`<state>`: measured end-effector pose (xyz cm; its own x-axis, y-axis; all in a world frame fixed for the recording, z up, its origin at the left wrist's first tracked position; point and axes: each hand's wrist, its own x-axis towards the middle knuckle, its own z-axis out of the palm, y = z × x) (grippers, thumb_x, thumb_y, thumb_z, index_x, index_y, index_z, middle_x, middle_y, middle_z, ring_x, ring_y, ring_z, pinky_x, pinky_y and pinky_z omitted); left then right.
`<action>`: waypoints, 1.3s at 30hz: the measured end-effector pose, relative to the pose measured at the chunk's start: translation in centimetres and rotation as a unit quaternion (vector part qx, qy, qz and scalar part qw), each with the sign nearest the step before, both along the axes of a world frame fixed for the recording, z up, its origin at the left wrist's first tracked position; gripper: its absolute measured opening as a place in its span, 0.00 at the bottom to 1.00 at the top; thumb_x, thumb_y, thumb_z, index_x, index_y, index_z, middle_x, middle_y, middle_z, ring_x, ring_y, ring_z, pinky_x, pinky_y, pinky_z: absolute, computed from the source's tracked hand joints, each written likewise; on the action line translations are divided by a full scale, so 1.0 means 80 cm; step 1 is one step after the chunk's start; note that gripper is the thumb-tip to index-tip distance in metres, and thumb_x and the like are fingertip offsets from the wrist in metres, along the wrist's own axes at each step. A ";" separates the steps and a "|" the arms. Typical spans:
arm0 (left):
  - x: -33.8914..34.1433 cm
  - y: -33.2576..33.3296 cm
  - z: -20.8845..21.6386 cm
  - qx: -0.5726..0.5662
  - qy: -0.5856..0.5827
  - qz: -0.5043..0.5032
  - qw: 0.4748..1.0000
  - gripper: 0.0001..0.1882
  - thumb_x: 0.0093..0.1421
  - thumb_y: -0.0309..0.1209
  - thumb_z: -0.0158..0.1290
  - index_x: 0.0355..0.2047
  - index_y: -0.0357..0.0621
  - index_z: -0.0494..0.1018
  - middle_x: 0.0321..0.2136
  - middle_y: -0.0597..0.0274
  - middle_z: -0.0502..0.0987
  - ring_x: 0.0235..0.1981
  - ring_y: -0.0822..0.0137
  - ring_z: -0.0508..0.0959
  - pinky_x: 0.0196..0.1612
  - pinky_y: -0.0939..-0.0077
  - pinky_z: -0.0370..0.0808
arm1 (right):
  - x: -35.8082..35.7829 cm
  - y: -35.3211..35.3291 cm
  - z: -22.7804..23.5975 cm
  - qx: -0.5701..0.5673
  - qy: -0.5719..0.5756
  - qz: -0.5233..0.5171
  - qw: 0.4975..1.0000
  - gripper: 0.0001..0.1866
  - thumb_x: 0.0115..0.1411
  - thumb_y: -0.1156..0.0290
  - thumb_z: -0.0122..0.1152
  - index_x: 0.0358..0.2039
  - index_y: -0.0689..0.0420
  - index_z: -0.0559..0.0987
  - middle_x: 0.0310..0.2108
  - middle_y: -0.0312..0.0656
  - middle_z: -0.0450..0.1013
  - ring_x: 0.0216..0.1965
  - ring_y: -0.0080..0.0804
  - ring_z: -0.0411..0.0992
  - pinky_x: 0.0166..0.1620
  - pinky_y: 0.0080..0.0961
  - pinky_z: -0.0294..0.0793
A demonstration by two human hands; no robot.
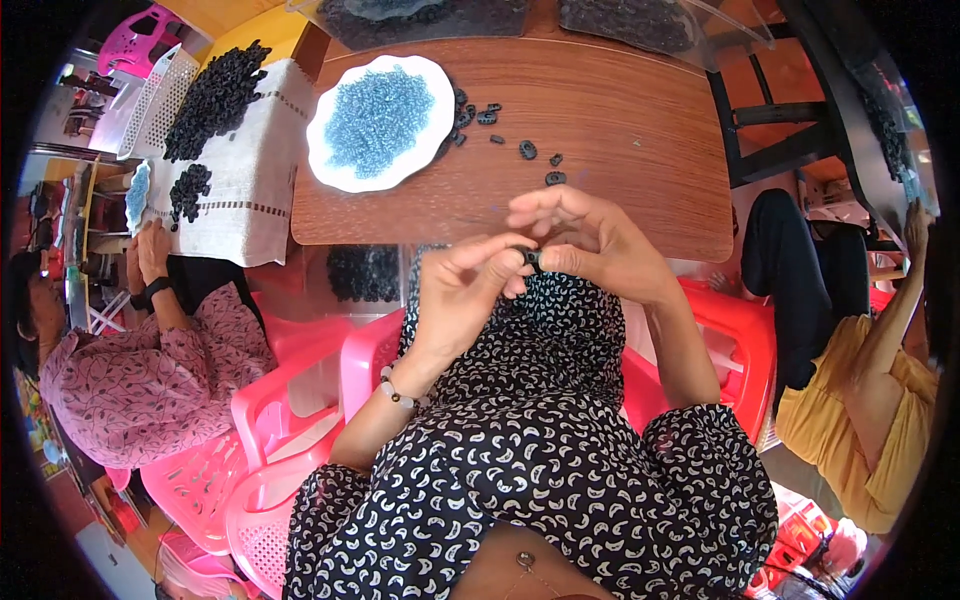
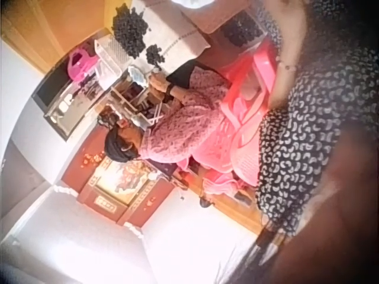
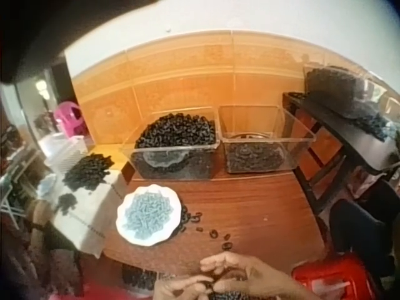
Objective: The person picks up a black plastic component and a small metal pin by hand, inserts the pin into the component, and places the assembled piece onto the table.
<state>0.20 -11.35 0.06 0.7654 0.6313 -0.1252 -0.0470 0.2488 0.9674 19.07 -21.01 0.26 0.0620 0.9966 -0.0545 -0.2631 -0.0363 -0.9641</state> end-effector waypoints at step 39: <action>0.019 0.026 -0.024 -0.116 -0.104 0.057 0.986 0.13 0.60 0.24 0.63 0.45 0.30 0.80 0.28 0.57 0.82 0.27 0.71 0.80 0.32 0.80 0.77 | -0.016 0.021 0.011 0.041 -0.095 -0.104 0.989 0.13 0.62 0.80 0.65 0.47 0.63 0.78 0.40 0.36 0.76 0.42 0.20 0.75 0.47 0.20 0.76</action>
<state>1.71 -9.30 -1.88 0.7159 0.6872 -0.1239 -0.2794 0.4445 0.8511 17.77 -19.34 1.18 0.2668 0.9620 0.0581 -0.0707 0.0796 -0.9943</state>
